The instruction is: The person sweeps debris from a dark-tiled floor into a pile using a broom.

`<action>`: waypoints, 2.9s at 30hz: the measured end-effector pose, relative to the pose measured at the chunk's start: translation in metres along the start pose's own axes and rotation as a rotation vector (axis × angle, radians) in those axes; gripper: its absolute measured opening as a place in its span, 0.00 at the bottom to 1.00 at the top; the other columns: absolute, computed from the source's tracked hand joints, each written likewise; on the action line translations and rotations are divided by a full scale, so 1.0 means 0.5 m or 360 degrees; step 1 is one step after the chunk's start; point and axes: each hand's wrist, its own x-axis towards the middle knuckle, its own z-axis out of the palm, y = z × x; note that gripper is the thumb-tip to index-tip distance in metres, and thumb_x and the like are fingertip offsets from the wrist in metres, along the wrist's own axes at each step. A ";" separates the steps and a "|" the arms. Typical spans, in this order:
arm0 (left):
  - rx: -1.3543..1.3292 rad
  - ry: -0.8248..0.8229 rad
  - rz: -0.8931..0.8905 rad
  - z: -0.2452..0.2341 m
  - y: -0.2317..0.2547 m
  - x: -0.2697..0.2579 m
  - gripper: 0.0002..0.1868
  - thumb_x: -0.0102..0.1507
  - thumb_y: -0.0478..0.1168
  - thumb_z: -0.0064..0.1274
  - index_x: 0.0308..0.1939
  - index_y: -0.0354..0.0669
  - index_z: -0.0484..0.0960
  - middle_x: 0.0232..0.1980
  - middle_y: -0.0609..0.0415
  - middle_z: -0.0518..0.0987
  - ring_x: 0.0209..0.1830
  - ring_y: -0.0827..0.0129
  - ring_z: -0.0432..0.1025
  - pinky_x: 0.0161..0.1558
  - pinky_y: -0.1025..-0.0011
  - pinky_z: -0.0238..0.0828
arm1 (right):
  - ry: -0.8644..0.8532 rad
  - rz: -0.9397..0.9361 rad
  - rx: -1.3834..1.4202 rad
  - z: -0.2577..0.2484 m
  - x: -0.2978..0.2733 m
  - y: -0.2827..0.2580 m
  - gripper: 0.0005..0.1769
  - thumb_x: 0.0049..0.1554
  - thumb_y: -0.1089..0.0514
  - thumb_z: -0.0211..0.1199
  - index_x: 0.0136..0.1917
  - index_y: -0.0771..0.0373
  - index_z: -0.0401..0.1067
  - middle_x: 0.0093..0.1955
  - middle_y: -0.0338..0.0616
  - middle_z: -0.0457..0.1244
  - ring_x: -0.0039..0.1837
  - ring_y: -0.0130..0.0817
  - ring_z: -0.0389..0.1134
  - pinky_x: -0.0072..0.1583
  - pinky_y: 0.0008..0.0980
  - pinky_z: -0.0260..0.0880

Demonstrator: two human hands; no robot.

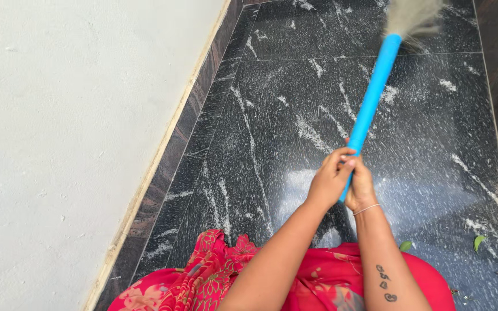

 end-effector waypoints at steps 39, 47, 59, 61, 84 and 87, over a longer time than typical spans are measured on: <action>0.0227 -0.0020 0.0366 -0.091 0.033 -0.056 0.19 0.70 0.47 0.48 0.65 0.53 0.74 0.72 0.40 0.66 0.65 0.49 0.70 0.62 0.59 0.70 | -0.0108 0.0182 0.0332 -0.029 0.045 0.115 0.08 0.57 0.60 0.61 0.50 0.55 0.66 0.38 0.34 0.63 0.38 0.25 0.67 0.42 0.26 0.71; 0.0602 0.0150 -0.0277 -0.116 0.033 -0.069 0.21 0.62 0.49 0.46 0.59 0.57 0.74 0.61 0.46 0.74 0.45 0.52 0.79 0.50 0.56 0.75 | -0.0044 0.0580 0.0238 0.031 0.017 0.158 0.09 0.51 0.59 0.55 0.47 0.53 0.71 0.36 0.37 0.65 0.37 0.28 0.68 0.42 0.30 0.72; 0.0297 -0.0343 0.0011 -0.050 0.040 -0.005 0.34 0.62 0.59 0.47 0.72 0.58 0.69 0.62 0.46 0.76 0.55 0.56 0.77 0.57 0.60 0.74 | 0.0075 -0.0106 0.0223 -0.057 0.049 0.027 0.35 0.55 0.66 0.54 0.73 0.42 0.61 0.38 0.35 0.57 0.38 0.22 0.63 0.41 0.23 0.69; 0.0390 -0.0446 -0.0086 -0.084 0.048 -0.010 0.39 0.60 0.62 0.48 0.74 0.58 0.65 0.62 0.46 0.78 0.58 0.56 0.77 0.57 0.60 0.73 | -0.0033 -0.0138 0.0296 -0.021 0.021 -0.002 0.37 0.57 0.67 0.54 0.75 0.40 0.56 0.39 0.37 0.56 0.36 0.22 0.59 0.37 0.21 0.64; 0.0186 -0.0036 -0.0215 -0.458 -0.141 -0.147 0.18 0.62 0.43 0.57 0.56 0.47 0.82 0.56 0.49 0.81 0.53 0.63 0.77 0.53 0.66 0.74 | -0.0333 0.1271 0.1862 0.134 -0.082 -0.035 0.09 0.58 0.69 0.53 0.40 0.65 0.55 0.31 0.38 0.57 0.30 0.27 0.62 0.33 0.26 0.69; 0.0092 -0.0017 -0.0162 -0.462 -0.137 -0.148 0.19 0.62 0.42 0.56 0.56 0.45 0.81 0.57 0.52 0.82 0.54 0.66 0.77 0.54 0.67 0.73 | -0.0360 0.1080 0.1862 0.098 -0.086 -0.101 0.09 0.59 0.69 0.54 0.40 0.64 0.56 0.31 0.39 0.56 0.30 0.27 0.62 0.35 0.27 0.70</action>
